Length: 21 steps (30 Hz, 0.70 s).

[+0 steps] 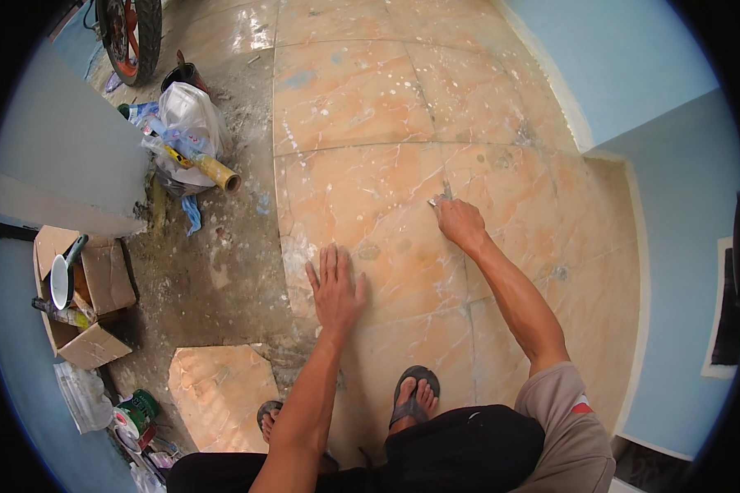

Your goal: The person kneels on a tiled floor and uses a putty knife to scrape and smooth grout between tile joints. They repeatedly press and scrape along the seams, occasionally wiping excess material with their hand. The work area includes scattered construction debris and a motorcycle in the background.

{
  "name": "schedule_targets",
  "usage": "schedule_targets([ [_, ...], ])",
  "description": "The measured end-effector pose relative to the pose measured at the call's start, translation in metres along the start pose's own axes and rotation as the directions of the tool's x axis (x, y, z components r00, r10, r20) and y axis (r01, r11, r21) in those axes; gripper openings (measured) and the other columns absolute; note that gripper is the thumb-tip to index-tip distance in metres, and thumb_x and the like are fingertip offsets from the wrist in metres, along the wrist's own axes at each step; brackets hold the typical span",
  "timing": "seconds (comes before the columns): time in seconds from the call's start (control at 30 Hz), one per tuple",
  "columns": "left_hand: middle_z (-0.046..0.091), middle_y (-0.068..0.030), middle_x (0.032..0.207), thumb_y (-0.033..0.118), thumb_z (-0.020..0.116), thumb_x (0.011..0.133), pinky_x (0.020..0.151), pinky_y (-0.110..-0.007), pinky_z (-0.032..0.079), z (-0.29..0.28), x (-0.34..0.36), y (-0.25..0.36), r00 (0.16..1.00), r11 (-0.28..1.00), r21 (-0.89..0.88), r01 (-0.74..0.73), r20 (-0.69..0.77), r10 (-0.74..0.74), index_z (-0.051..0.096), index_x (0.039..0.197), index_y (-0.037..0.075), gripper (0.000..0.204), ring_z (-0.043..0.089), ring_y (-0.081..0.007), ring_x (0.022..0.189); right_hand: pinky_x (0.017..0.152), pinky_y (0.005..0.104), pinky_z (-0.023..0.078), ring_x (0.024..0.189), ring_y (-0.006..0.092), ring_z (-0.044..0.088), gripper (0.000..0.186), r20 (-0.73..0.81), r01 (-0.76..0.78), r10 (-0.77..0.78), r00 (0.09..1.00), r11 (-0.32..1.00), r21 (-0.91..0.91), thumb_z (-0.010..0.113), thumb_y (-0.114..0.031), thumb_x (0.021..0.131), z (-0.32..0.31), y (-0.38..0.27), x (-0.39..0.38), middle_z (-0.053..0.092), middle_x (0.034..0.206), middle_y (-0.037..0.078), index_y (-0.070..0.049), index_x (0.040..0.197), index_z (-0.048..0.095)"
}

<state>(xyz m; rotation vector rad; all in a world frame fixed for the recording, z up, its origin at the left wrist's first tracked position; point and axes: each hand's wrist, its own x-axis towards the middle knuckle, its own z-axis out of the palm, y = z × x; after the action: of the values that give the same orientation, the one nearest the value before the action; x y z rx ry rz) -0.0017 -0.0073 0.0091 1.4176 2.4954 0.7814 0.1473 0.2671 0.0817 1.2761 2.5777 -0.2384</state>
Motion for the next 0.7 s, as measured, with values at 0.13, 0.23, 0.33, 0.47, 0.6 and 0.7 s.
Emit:
schedule_targets([
  [0.13,0.041,-0.0178,0.165,0.034,0.063,0.096,0.132,-0.058,0.01,0.004,0.002,0.008,1.0,1.0,-0.003,-0.003,0.017,0.003,0.045,0.156,0.002,0.07,0.031,-0.0328,0.158,0.08,0.0507,0.061,0.095,0.0399,0.076,0.025,-0.059,-0.07,0.067,0.996,0.996,-0.06,0.052,-0.015,0.102,-0.003,0.019,0.053,0.077,0.1,0.023,-0.004,0.109,0.073],
  [0.23,0.041,-0.0178,0.165,0.034,0.063,0.096,0.132,-0.057,0.011,0.006,0.002,0.01,1.0,1.0,-0.011,-0.006,0.016,0.006,0.046,0.155,0.002,0.069,0.031,-0.0323,0.158,0.081,0.0501,0.061,0.096,0.0402,0.076,0.025,-0.056,-0.09,0.086,0.995,0.993,-0.082,0.053,-0.014,0.1,-0.012,0.026,0.077,0.077,0.102,0.023,-0.004,0.111,0.073],
  [0.33,0.043,-0.0178,0.165,0.034,0.063,0.096,0.131,-0.058,0.012,0.006,0.002,0.01,1.0,1.0,-0.015,0.0,-0.003,0.0,0.048,0.154,0.002,0.068,0.032,-0.032,0.158,0.081,0.0504,0.061,0.096,0.0411,0.076,0.025,-0.032,-0.085,0.083,0.996,0.994,-0.069,0.054,-0.014,0.1,-0.016,0.026,0.075,0.077,0.102,0.023,-0.004,0.112,0.073],
  [0.47,0.044,-0.0177,0.163,0.033,0.063,0.095,0.131,-0.058,0.013,-0.001,-0.002,0.0,1.0,1.0,0.013,0.011,-0.019,-0.011,0.05,0.152,0.002,0.066,0.034,-0.0322,0.157,0.079,0.0517,0.061,0.094,0.042,0.076,0.026,0.062,-0.02,0.025,0.998,0.997,-0.074,0.052,-0.015,0.1,-0.003,0.007,0.016,0.077,0.099,0.024,-0.005,0.111,0.073],
  [0.6,0.044,-0.0177,0.164,0.032,0.063,0.095,0.131,-0.058,0.012,0.002,0.001,0.003,1.0,1.0,0.02,0.003,-0.019,-0.003,0.05,0.152,0.002,0.065,0.033,-0.032,0.157,0.077,0.0527,0.061,0.093,0.0416,0.076,0.027,0.018,-0.014,0.016,1.0,0.995,-0.1,0.05,-0.014,0.1,0.001,0.016,0.007,0.077,0.098,0.023,-0.005,0.109,0.074],
  [0.7,0.043,-0.0176,0.164,0.032,0.063,0.096,0.131,-0.058,0.012,0.007,0.004,0.011,1.0,1.0,0.009,-0.008,-0.003,0.008,0.05,0.152,0.002,0.065,0.032,-0.0319,0.158,0.078,0.0521,0.061,0.093,0.0404,0.077,0.028,-0.009,-0.04,0.039,0.999,0.989,-0.14,0.05,-0.014,0.101,-0.011,0.029,0.043,0.077,0.099,0.024,-0.003,0.108,0.074],
])
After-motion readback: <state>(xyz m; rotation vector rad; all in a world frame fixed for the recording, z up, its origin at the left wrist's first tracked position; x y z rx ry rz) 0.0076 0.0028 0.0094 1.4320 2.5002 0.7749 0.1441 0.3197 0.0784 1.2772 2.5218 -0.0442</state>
